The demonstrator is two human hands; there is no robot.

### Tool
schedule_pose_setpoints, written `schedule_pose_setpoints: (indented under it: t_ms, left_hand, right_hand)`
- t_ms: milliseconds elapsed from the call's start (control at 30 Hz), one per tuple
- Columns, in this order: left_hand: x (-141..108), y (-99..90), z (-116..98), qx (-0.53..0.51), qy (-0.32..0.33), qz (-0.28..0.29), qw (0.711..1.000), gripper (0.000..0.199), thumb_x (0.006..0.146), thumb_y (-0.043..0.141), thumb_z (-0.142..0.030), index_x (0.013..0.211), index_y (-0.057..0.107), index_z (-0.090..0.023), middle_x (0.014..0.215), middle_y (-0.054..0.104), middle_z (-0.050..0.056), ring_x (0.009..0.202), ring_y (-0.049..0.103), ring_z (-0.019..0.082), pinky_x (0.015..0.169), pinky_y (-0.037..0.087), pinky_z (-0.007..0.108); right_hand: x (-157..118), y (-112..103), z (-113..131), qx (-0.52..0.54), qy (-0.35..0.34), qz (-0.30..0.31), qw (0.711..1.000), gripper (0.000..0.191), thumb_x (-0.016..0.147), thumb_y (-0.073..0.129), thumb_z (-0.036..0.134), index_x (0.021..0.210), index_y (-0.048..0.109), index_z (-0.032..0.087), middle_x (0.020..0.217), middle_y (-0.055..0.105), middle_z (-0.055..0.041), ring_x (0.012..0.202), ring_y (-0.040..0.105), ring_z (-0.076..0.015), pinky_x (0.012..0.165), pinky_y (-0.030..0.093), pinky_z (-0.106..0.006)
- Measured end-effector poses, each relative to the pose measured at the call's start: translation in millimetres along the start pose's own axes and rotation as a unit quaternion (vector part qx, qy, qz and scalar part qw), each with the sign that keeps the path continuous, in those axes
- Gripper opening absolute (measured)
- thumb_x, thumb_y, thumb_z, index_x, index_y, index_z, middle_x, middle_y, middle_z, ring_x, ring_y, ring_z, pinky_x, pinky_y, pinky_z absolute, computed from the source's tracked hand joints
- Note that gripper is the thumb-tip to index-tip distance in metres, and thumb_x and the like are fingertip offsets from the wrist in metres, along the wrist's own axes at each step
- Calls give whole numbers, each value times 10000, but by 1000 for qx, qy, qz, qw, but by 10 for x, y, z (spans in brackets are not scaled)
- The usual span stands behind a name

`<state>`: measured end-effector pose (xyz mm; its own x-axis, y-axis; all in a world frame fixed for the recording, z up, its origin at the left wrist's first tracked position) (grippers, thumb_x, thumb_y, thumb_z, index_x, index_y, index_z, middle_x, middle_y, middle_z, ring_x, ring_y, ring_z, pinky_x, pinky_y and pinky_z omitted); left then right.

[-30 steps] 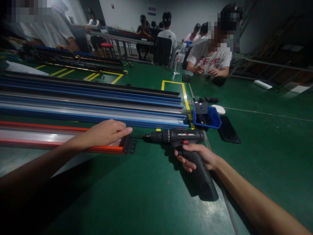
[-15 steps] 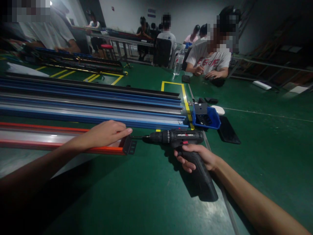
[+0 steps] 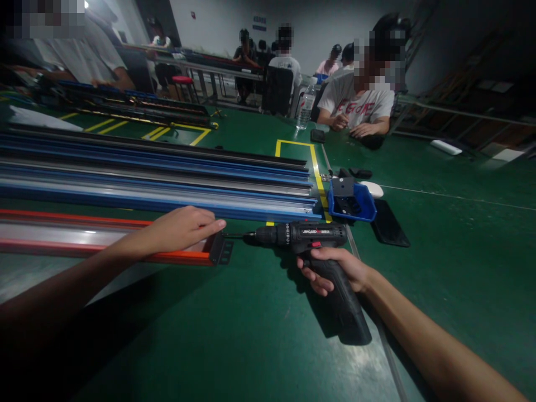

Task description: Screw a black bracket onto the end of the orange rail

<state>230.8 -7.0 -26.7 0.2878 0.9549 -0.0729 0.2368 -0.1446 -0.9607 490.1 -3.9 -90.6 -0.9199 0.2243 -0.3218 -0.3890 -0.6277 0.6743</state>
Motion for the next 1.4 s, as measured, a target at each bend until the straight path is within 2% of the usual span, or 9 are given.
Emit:
schedule_pose_setpoints:
  t_ms: [267,600,767,1100,1400]
  left_hand:
    - [3,1,-6,-7,8,-3,1000,680,1023,228,-614,758,695,-197,792,677,56,739,610,187,651,337,304]
    - [8,-8,-17,-5,4,2,1000,677,1024,229,-608,745,686,-195,778,675,55,729,613,190,656,343,303]
    - [2,-14,-15,-7,5,0,1000,673,1022,235,-613,761,696,-198,784,680,58,731,618,191,665,357,298]
    - [6,-17,-13,-14,7,-4,1000,665,1020,255,-604,736,694,-193,767,674,60,709,610,187,653,354,297]
    - [4,-17,-19,-7,7,0,1000,674,1022,238,-610,746,689,-193,765,672,58,712,608,186,643,339,298]
  right_hand:
    - [-5,-30,-13,-3,3,-17,1000,342,953,590,347,1092,694,53,793,660,-56,435,536,-49,523,534,-211]
    - [-1,-32,-9,-15,-6,-10,1000,348,948,605,375,1081,700,67,783,647,-49,430,508,-46,512,517,-213]
    - [-11,-50,-4,-19,-2,-29,999,348,953,603,363,1077,698,52,787,654,-52,431,517,-45,517,510,-210]
    - [5,5,2,-16,-1,-11,1000,321,953,593,353,1066,694,70,783,650,-42,429,513,-39,521,518,-209]
    - [-5,-15,-9,-18,4,-23,1000,314,950,604,357,1055,695,75,774,653,-37,414,490,-34,516,521,-205]
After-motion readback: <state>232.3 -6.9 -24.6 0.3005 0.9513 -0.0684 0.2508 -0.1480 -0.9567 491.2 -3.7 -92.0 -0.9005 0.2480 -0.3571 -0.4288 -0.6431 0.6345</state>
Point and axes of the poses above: each hand's wrist, its own x-axis towards the middle knuckle, its own y-axis out of the palm, z = x × y, the point moved 10 cm from there along x, towards the middle knuckle
